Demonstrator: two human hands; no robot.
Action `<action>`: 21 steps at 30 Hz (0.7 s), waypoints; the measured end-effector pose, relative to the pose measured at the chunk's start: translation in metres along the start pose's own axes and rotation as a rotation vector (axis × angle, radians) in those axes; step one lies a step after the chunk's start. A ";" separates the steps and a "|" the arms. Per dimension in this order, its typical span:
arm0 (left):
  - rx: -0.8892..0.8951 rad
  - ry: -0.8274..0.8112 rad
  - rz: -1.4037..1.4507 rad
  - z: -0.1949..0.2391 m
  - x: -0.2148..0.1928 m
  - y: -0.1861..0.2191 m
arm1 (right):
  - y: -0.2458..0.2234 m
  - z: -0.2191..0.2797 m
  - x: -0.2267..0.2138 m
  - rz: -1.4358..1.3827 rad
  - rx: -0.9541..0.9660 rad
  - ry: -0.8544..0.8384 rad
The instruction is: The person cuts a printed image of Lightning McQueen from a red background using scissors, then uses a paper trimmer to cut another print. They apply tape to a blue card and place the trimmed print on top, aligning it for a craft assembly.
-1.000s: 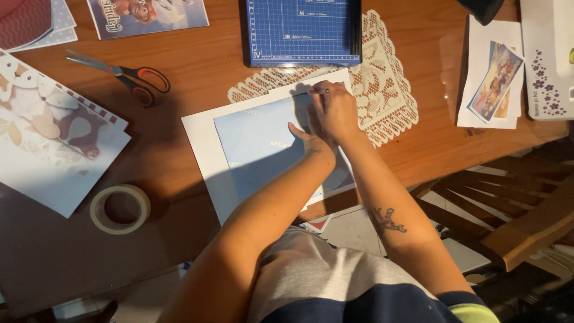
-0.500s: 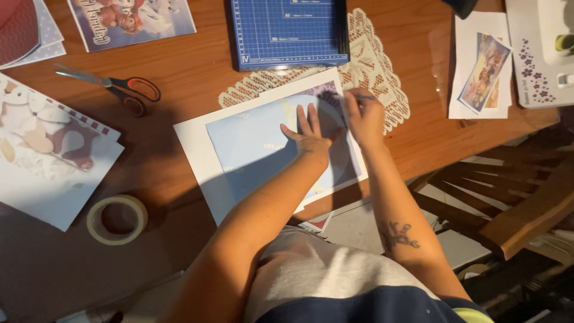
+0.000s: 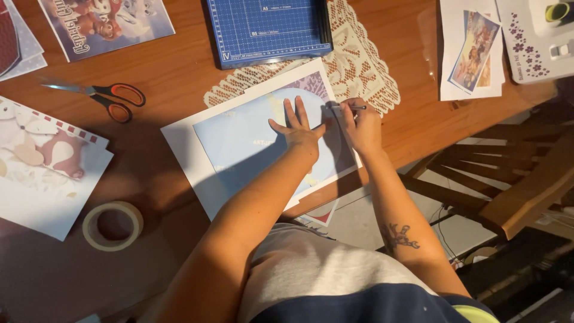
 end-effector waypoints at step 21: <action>0.024 0.010 -0.015 0.001 0.000 0.002 | 0.022 0.045 0.005 0.300 0.067 -0.111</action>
Point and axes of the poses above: each hand's wrist, its own z-axis away from the middle knuckle, its own x-axis out of the palm, y = z × x, the point moved 10 cm from there along -z, towards the middle knuckle, and after that the axes turned 7 degrees about z, right-handed, at the moved point
